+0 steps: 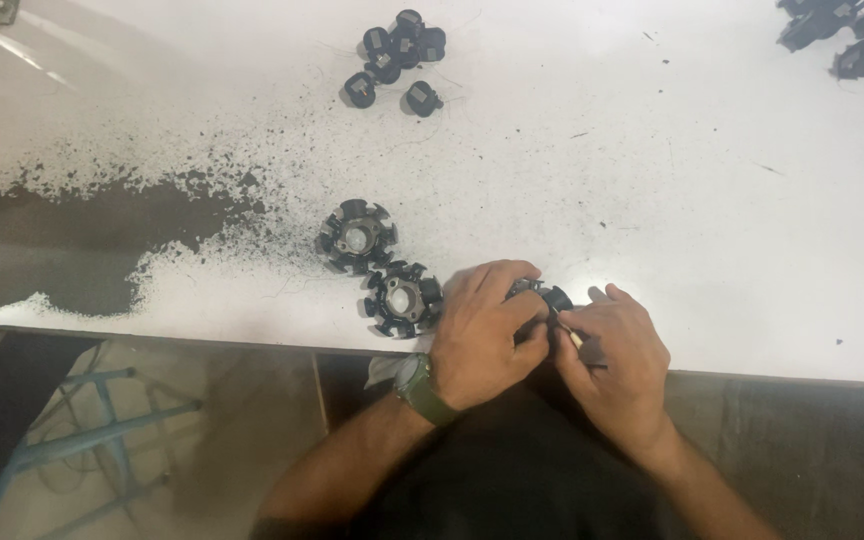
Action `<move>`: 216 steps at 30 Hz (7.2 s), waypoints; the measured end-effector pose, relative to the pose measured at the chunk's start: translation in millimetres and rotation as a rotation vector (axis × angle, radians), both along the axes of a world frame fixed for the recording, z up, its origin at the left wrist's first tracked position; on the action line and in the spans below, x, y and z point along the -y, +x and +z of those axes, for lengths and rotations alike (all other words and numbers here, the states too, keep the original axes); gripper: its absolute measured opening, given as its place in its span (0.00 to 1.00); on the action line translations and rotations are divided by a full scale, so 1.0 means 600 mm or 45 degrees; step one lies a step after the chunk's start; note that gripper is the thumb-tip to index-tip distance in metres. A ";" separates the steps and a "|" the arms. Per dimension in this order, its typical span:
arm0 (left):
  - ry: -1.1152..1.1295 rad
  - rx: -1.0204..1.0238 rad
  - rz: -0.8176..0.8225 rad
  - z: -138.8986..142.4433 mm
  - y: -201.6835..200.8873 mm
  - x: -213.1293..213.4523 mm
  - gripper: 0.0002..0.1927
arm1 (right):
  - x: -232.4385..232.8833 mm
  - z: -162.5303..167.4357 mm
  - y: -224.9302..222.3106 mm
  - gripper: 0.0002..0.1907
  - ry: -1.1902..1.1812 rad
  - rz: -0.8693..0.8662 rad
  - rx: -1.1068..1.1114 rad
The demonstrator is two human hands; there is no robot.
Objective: The person sits at a white workbench and assembles small black plastic components one at a time, fitting each part onto a metal hub and using a small hand tool to press and adjust the pieces. Finished assemblies are set aside on the table, which is scattered with black powder and loose parts.
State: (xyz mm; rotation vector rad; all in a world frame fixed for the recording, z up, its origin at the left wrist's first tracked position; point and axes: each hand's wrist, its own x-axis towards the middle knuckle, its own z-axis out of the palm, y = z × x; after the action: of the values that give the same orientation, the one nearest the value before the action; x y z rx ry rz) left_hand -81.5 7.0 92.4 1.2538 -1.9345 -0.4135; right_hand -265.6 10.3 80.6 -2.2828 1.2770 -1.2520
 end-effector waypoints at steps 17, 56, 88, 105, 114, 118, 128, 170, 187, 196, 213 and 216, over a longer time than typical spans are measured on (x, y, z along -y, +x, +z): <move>0.006 0.075 0.122 -0.013 -0.015 0.008 0.06 | -0.007 -0.020 -0.003 0.12 -0.009 0.002 0.080; 0.251 0.154 -0.003 0.033 0.007 0.030 0.07 | 0.021 -0.017 -0.014 0.09 0.079 -0.055 0.179; 0.135 -0.016 -0.045 0.023 -0.002 0.016 0.06 | 0.012 -0.024 -0.029 0.13 -0.146 0.106 0.211; 0.040 -0.023 -0.054 0.018 0.001 0.009 0.07 | 0.015 -0.033 -0.020 0.16 -0.169 0.071 0.020; 0.016 0.022 -0.056 0.016 0.002 0.006 0.07 | 0.015 -0.033 -0.015 0.16 -0.211 0.034 -0.015; -0.084 0.090 -0.054 0.011 0.002 0.002 0.07 | 0.013 -0.035 -0.019 0.16 -0.187 0.051 -0.001; -0.102 0.203 -0.061 -0.015 0.000 -0.002 0.10 | 0.016 -0.043 -0.019 0.15 -0.313 0.149 0.019; 0.166 0.314 0.082 -0.013 0.039 -0.033 0.32 | 0.006 -0.044 -0.042 0.10 -0.100 -0.052 0.117; 0.097 0.191 0.064 0.026 0.007 -0.010 0.07 | 0.007 -0.014 -0.003 0.12 0.009 -0.109 -0.006; 0.231 0.447 0.066 0.055 0.086 -0.043 0.06 | 0.012 -0.009 0.000 0.11 0.001 -0.079 -0.033; 0.180 0.272 -0.118 0.029 0.010 -0.026 0.18 | 0.010 0.008 0.000 0.08 -0.072 -0.095 -0.037; 0.213 0.273 -0.124 0.020 0.019 -0.024 0.20 | -0.001 0.000 -0.003 0.08 0.106 -0.165 -0.049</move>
State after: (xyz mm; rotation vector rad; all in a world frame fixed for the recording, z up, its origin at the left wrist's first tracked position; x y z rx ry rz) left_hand -70.1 21.4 104.2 1.3602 -2.1863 -0.5174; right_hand -267.2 11.0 80.7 -2.2072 1.4830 -1.1765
